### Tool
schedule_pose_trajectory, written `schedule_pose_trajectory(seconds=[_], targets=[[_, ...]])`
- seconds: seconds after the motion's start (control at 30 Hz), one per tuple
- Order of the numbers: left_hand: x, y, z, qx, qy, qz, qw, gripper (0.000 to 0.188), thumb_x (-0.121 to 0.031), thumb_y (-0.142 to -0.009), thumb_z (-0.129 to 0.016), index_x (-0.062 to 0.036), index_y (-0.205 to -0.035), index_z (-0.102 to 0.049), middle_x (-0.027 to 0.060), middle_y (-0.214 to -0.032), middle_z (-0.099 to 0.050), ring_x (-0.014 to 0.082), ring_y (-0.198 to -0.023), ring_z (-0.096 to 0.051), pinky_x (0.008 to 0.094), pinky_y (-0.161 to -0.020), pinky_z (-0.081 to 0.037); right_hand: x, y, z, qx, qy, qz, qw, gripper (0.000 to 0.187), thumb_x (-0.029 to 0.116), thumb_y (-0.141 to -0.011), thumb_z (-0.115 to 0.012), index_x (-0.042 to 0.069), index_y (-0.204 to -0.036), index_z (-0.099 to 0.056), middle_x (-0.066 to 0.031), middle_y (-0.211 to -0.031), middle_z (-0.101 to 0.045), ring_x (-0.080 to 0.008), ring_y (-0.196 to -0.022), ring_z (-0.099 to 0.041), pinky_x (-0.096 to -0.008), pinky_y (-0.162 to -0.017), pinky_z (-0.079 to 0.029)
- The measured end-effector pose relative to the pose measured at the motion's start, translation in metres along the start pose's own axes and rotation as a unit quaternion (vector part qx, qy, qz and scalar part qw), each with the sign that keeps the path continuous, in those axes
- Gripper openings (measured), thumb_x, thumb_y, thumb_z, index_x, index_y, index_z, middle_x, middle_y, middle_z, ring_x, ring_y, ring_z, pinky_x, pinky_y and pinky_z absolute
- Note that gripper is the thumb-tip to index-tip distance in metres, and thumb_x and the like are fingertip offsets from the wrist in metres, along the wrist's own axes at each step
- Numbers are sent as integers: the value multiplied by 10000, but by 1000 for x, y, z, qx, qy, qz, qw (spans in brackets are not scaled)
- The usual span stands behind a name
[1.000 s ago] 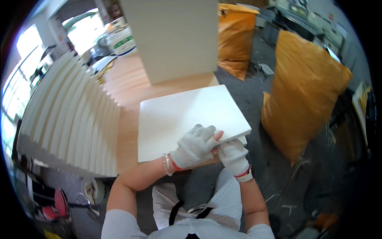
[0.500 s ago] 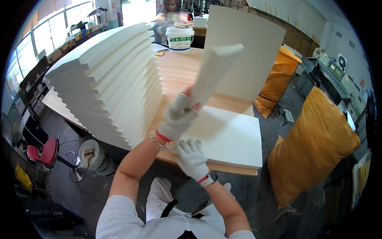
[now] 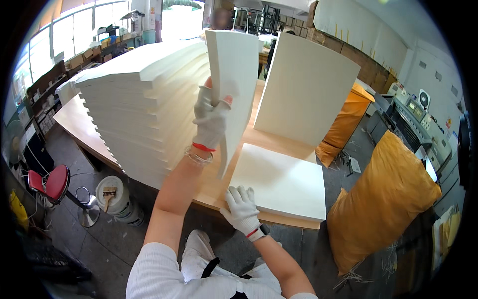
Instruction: The person folds an edge of a white foam board by hand and places it on top of a stack of similar boards on a wooden table.
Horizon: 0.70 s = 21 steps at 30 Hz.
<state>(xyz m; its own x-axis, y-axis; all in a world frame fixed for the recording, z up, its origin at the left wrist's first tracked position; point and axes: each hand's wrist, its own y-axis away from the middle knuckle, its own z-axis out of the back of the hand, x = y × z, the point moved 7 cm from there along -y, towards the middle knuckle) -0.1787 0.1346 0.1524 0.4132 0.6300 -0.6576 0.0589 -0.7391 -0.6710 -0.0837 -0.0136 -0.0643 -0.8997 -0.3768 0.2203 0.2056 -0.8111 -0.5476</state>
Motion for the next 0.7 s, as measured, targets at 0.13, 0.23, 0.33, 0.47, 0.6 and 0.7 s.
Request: schedule_pose_trajectory(seconds=[0.13, 0.23, 0.33, 0.47, 0.6, 0.7], targets=[[-58, 15, -32, -8, -35, -184, 982, 570, 5, -951, -633, 14, -1488, -441, 73, -1226, -649, 127, -1045, -631, 291, -858, -543, -16, -24, 38, -147, -170, -62, 972, 785, 227, -870, -781, -60, -1472, -366, -283, -1448, -479, -452, -1374, -449, -515, -1128, -379], [-121, 30, -70, 20, -137, -434, 890, 510, -21, -944, -626, 2, -1441, -512, 188, -1321, -624, 270, -1162, -648, 342, -912, -563, -4, -76, 104, -315, -289, -29, 904, 884, 174, -877, -797, -48, -1553, -272, -283, -1512, -423, -400, -1439, -412, -473, -1174, -356], [-164, 43, -114, 36, -213, -519, 827, 488, -98, -954, -618, -30, -1426, -516, 275, -1430, -548, 418, -1280, -591, 448, -1000, -550, -2, -113, 113, -197, -717, -16, 668, 723, 432, -959, -664, 72, -1519, -380, -123, -1482, -497, -289, -1354, -503, -434, -1148, -413], [-224, 51, -172, 22, -265, -579, 771, 532, -159, -954, -615, -65, -1460, -478, 271, -1504, -462, 467, -1390, -461, 553, -1097, -473, -41, -138, 115, -80, -856, 148, 490, 581, 458, -1048, -516, 110, -1504, -422, -74, -1488, -499, -246, -1388, -465, -422, -1137, -427], [-249, 29, -175, 114, -323, -575, 743, 567, -71, -901, -619, -65, -1451, -480, 176, -1382, -586, 427, -1209, -618, 478, -1012, -552, 7, -171, 175, -195, -776, 136, 584, 579, 378, -1040, -571, 92, -1512, -395, -79, -1482, -493, -248, -1365, -497, -431, -1131, -450], [-230, -15, -121, 351, -429, -367, 747, 517, -137, -924, -639, -39, -1416, -516, 128, -1311, -634, 283, -1142, -665, 353, -968, -571, 54, -224, 229, -225, -622, 152, 735, 601, 310, -1015, -621, 95, -1519, -377, -81, -1468, -496, -247, -1333, -538, -424, -1073, -512]])
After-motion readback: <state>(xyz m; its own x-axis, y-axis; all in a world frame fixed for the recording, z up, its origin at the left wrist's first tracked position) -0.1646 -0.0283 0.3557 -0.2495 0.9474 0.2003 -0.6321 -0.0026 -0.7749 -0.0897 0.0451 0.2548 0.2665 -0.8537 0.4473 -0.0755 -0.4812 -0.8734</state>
